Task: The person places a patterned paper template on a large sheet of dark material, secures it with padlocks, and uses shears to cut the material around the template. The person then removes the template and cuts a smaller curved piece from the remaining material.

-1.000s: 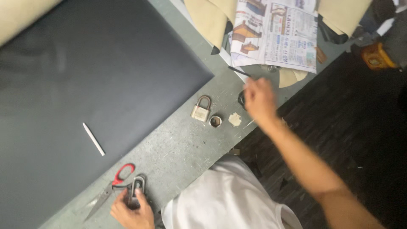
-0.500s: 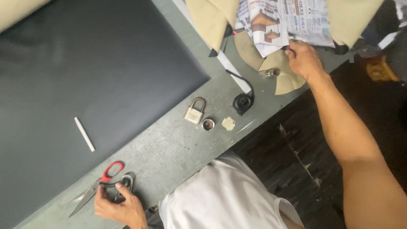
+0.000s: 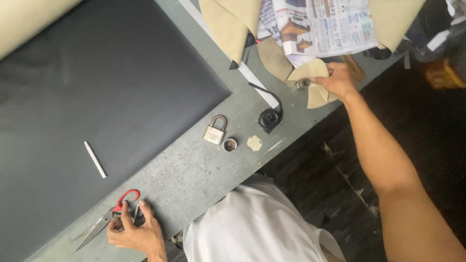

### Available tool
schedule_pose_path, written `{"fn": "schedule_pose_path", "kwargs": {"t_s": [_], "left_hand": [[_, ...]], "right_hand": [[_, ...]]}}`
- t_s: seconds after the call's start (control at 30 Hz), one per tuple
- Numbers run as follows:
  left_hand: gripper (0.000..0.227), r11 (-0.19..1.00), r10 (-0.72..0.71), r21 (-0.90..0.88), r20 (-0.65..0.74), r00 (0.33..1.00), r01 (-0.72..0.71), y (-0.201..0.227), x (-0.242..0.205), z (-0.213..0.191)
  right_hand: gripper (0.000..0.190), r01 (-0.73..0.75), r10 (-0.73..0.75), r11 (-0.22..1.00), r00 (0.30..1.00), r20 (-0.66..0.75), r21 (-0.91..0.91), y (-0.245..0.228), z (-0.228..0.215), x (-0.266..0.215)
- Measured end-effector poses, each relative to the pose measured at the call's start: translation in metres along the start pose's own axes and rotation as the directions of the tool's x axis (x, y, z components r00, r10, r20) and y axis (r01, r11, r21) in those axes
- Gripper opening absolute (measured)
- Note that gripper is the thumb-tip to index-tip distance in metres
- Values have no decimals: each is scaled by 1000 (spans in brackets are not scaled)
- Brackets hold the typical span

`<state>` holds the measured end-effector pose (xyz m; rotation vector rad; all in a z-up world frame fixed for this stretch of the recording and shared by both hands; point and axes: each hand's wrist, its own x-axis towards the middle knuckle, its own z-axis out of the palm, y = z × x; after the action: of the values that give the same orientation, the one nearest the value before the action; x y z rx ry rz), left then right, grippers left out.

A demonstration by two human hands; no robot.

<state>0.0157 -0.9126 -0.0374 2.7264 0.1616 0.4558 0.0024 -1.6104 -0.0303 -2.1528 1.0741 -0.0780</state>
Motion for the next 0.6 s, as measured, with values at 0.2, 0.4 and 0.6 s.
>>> {"fn": "schedule_pose_path", "kwargs": {"t_s": [0.2,0.4,0.6], "left_hand": [[37,998,27,-66,55,998,-23,-1,-5,-6],[36,977,158,-154,56,986,-148,20,-14,-10],[40,930,305,-250,111,946,-270,62,-29,-3]], "right_hand": [[41,-27,53,986,986,-158,164,-23,-58,-43],[32,82,23,797,986,-166,599,-65,-94,-106],[37,6,-65,700,996,55,715,-83,-48,-139]]}}
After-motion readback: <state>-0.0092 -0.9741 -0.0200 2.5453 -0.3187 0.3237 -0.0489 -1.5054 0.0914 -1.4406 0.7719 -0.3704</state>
